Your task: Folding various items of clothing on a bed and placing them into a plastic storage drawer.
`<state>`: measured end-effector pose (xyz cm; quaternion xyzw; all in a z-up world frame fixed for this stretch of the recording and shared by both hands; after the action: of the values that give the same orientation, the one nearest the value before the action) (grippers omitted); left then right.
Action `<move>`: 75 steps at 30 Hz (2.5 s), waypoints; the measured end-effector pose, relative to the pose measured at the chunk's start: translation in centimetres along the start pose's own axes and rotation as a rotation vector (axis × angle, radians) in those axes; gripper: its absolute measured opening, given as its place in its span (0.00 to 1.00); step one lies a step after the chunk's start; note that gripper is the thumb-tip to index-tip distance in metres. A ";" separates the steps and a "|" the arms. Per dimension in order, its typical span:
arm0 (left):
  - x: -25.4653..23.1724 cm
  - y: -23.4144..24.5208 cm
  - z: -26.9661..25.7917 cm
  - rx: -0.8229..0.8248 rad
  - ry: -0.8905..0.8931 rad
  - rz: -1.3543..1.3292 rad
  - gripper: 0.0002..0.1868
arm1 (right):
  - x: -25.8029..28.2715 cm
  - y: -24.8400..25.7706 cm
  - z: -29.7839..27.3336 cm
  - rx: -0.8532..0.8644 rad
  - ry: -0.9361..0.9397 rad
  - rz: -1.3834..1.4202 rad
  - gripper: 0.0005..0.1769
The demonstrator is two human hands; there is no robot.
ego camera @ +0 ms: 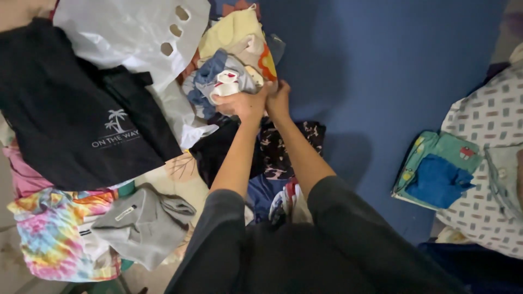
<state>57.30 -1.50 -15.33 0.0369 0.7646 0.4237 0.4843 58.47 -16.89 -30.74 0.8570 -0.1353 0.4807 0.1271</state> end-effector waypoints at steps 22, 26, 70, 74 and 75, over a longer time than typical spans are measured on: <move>6.6 2.4 1.1 -0.048 -0.084 -0.899 0.27 | 3.7 17.9 -18.3 0.437 -0.174 0.163 0.15; 3.8 0.8 -2.6 0.137 -0.297 -0.691 0.36 | -0.8 27.2 -21.0 0.375 -0.182 0.152 0.14; 7.2 -2.2 -50.4 1.129 0.269 -0.887 0.29 | -20.1 60.7 -15.4 -0.287 -0.192 0.817 0.16; 3.5 -5.1 -48.7 1.076 0.205 -0.851 0.28 | -24.8 61.3 -11.1 -0.567 -0.419 1.008 0.17; 1.9 -5.7 -48.4 1.063 0.179 -0.859 0.29 | -23.7 60.4 -12.1 -0.637 -0.484 1.137 0.19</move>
<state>20.93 -33.90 -12.22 -0.0720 0.8523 -0.2371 0.4606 15.60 -66.31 -39.69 0.6572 -0.7222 0.2049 0.0673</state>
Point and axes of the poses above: each hand's wrist, its own z-axis towards the middle knuckle, its own y-axis out of the back of the hand, x = y × z, the point moved 8 cm from there along z, towards the middle knuckle, and after that the axes turned 13 degrees about -y, right-handed, at the moved point
